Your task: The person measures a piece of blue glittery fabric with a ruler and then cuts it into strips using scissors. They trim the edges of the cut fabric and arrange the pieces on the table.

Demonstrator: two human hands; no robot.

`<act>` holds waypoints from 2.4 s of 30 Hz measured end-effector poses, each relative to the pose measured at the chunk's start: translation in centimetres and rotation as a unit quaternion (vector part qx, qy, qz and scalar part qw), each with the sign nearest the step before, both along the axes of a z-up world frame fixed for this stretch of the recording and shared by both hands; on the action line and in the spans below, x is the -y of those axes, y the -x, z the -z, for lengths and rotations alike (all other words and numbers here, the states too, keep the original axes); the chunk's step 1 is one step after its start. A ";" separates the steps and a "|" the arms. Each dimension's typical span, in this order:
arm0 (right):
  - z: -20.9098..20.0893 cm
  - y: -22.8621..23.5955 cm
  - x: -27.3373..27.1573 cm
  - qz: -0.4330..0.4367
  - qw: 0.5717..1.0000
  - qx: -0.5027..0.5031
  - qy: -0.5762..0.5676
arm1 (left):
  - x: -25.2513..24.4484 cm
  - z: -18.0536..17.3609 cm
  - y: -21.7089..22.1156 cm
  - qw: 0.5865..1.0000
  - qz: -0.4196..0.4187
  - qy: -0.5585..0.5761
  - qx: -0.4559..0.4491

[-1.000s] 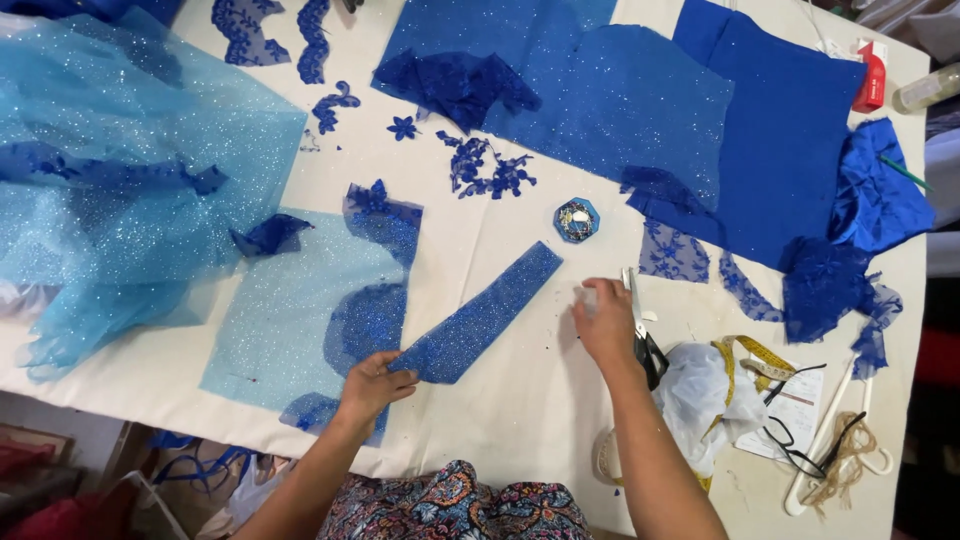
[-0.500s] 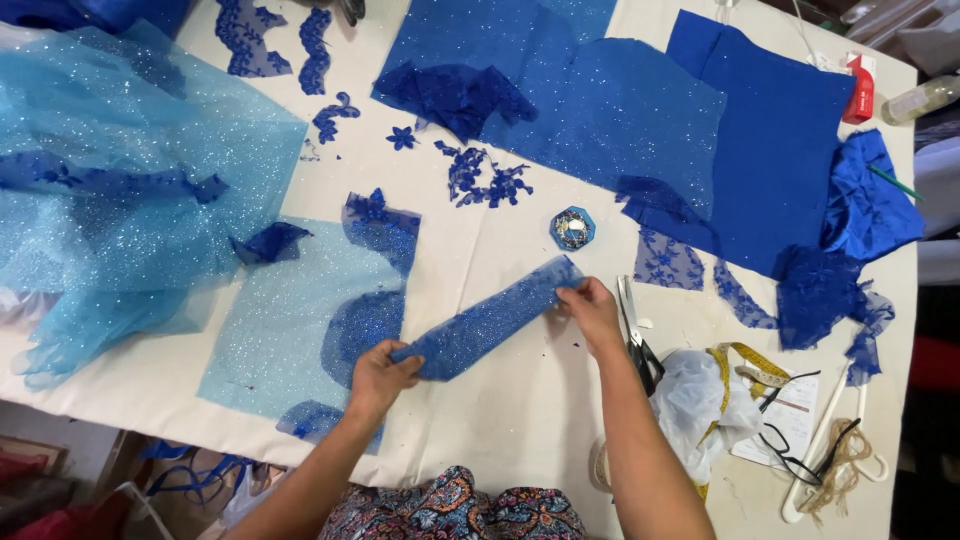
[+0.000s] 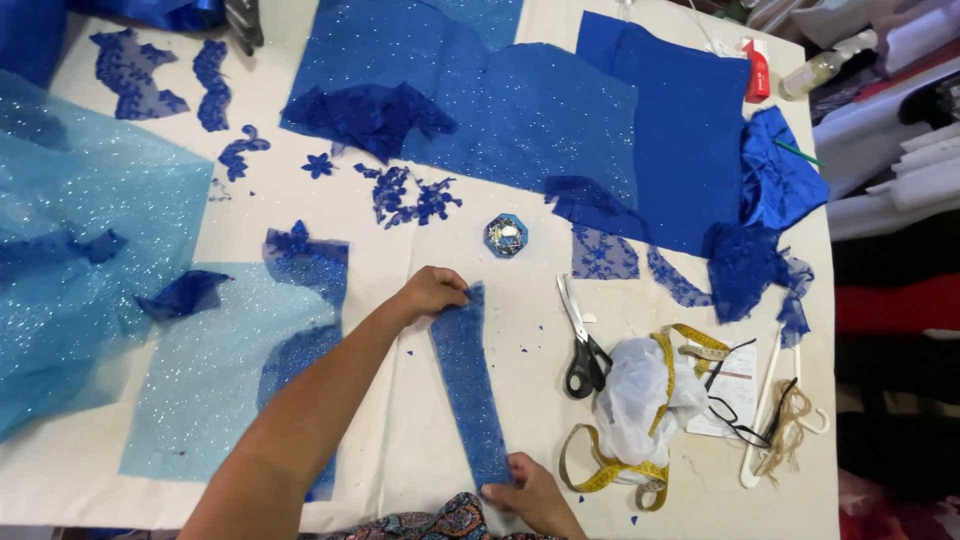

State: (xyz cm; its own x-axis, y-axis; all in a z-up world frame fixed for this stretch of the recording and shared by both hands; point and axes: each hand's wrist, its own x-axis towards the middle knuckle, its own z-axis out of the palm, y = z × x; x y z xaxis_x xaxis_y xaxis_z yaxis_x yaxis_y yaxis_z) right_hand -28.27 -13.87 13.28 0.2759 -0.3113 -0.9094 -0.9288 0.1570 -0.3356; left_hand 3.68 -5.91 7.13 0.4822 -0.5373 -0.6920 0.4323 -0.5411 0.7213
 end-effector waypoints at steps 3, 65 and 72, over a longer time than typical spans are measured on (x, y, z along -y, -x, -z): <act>-0.7 -3.0 2.5 -0.179 0.978 -0.006 0.104 | 1.4 0.9 -0.1 0.999 0.037 0.003 0.000; 2.0 -17.1 9.7 -0.078 0.940 0.180 0.280 | -4.1 -4.4 7.8 0.968 -0.196 0.080 -0.135; 2.1 -12.2 6.1 0.047 0.975 0.184 0.114 | -3.4 -3.5 7.7 0.983 -0.170 0.069 -0.026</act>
State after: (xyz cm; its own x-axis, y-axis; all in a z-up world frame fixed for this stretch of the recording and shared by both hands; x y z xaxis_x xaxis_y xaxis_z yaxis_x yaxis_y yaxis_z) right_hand -16.02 -19.92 11.20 0.5314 -0.5332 -0.6583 -0.7235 0.1186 -0.6801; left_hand -3.99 -2.48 10.67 0.6156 -0.4410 -0.6531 0.6103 -0.2575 0.7492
